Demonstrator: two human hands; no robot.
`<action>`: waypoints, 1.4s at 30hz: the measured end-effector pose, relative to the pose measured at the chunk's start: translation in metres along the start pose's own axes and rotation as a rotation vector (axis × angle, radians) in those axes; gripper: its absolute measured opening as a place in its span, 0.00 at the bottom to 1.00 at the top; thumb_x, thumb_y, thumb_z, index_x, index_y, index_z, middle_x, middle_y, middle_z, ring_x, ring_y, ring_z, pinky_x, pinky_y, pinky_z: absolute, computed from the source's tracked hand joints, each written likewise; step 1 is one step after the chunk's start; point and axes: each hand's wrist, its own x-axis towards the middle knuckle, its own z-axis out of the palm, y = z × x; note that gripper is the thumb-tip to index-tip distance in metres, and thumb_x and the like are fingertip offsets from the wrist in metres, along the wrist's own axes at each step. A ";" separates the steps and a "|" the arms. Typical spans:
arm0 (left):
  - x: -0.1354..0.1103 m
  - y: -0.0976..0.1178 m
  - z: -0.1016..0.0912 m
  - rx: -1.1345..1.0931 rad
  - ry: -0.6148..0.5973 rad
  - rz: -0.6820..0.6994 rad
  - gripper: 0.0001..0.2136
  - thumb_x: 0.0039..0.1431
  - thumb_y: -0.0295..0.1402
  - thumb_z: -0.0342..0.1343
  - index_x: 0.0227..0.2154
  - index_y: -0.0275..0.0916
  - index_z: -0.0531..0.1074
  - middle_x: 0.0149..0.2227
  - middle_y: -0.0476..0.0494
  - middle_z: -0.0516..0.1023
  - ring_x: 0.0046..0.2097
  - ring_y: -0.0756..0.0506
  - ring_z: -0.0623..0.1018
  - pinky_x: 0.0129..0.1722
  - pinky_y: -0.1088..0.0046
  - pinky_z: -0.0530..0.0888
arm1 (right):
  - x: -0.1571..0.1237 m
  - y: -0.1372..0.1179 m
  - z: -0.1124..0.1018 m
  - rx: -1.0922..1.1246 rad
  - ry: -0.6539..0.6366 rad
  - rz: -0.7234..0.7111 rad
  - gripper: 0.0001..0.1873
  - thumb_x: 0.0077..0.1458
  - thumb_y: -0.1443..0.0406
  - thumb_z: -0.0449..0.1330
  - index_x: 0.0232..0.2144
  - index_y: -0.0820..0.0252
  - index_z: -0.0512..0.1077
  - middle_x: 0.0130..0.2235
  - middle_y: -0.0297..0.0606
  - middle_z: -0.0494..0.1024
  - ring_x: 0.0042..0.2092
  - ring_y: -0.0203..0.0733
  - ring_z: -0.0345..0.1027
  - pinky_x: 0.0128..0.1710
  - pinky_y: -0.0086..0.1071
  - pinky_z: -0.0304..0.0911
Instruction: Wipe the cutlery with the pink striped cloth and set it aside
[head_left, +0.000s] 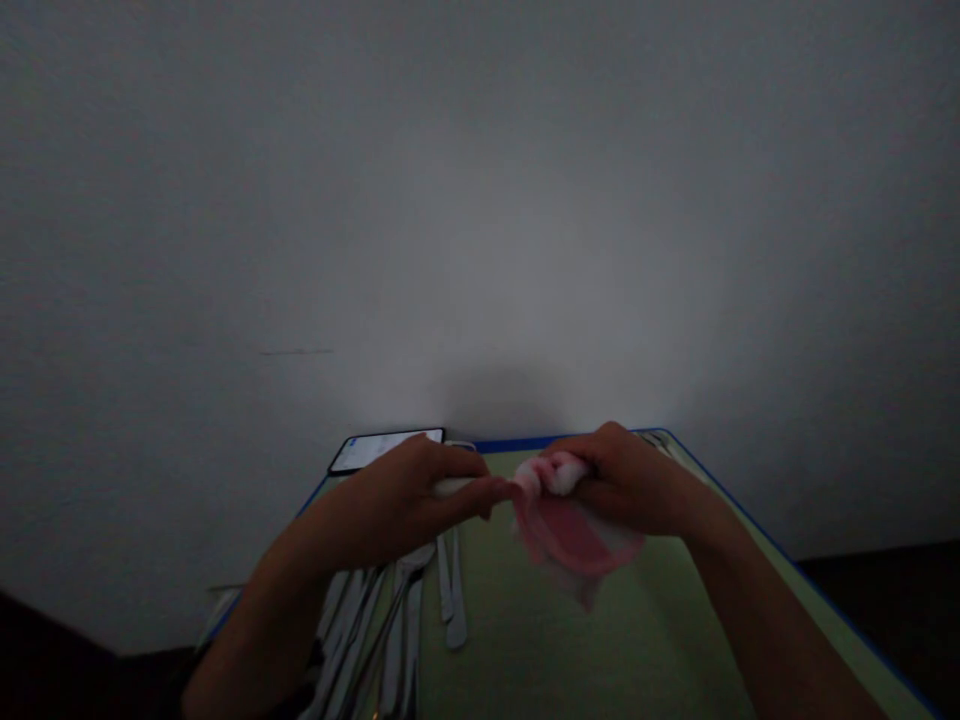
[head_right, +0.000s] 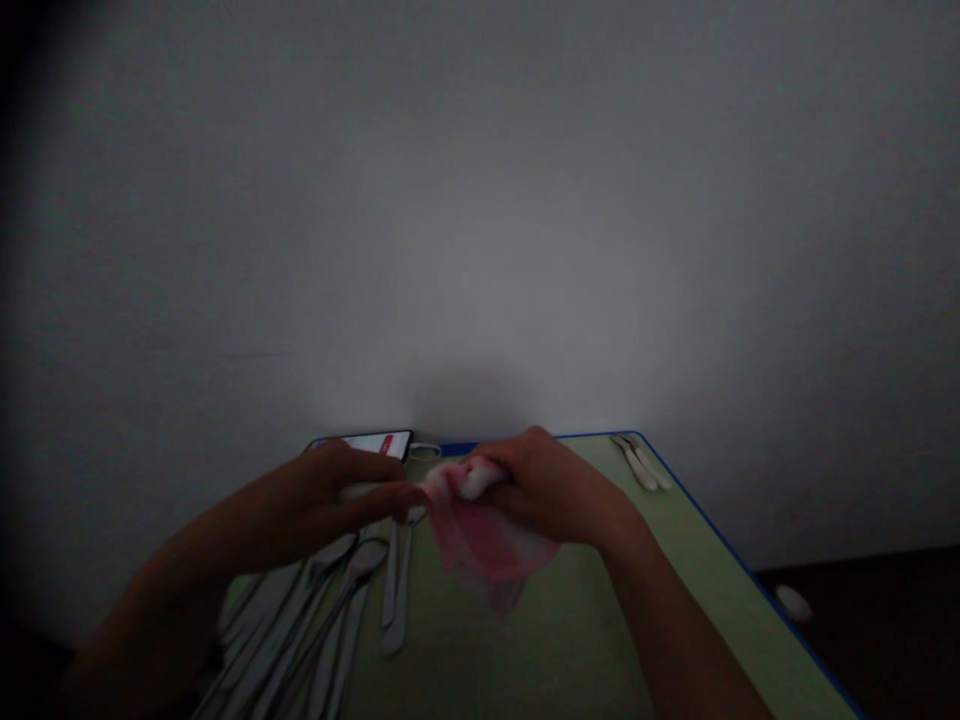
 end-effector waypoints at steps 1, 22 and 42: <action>0.000 -0.001 0.001 -0.007 -0.015 0.015 0.18 0.59 0.44 0.44 0.24 0.37 0.69 0.19 0.54 0.61 0.21 0.54 0.61 0.20 0.80 0.55 | 0.000 0.000 -0.001 -0.001 0.024 -0.006 0.06 0.49 0.70 0.54 0.28 0.61 0.72 0.25 0.29 0.73 0.27 0.29 0.62 0.27 0.22 0.53; 0.008 -0.007 0.011 -0.013 -0.008 0.005 0.20 0.59 0.46 0.44 0.24 0.35 0.70 0.19 0.55 0.58 0.22 0.55 0.60 0.21 0.80 0.55 | -0.001 0.008 0.009 0.036 -0.050 0.055 0.07 0.51 0.67 0.53 0.28 0.61 0.71 0.27 0.30 0.74 0.29 0.32 0.63 0.28 0.24 0.54; 0.003 -0.013 0.009 0.068 -0.007 -0.013 0.15 0.62 0.41 0.39 0.39 0.42 0.67 0.33 0.48 0.73 0.34 0.48 0.71 0.34 0.74 0.65 | 0.001 0.017 0.004 0.013 0.148 0.044 0.10 0.50 0.70 0.53 0.34 0.60 0.71 0.33 0.33 0.76 0.33 0.34 0.66 0.32 0.26 0.56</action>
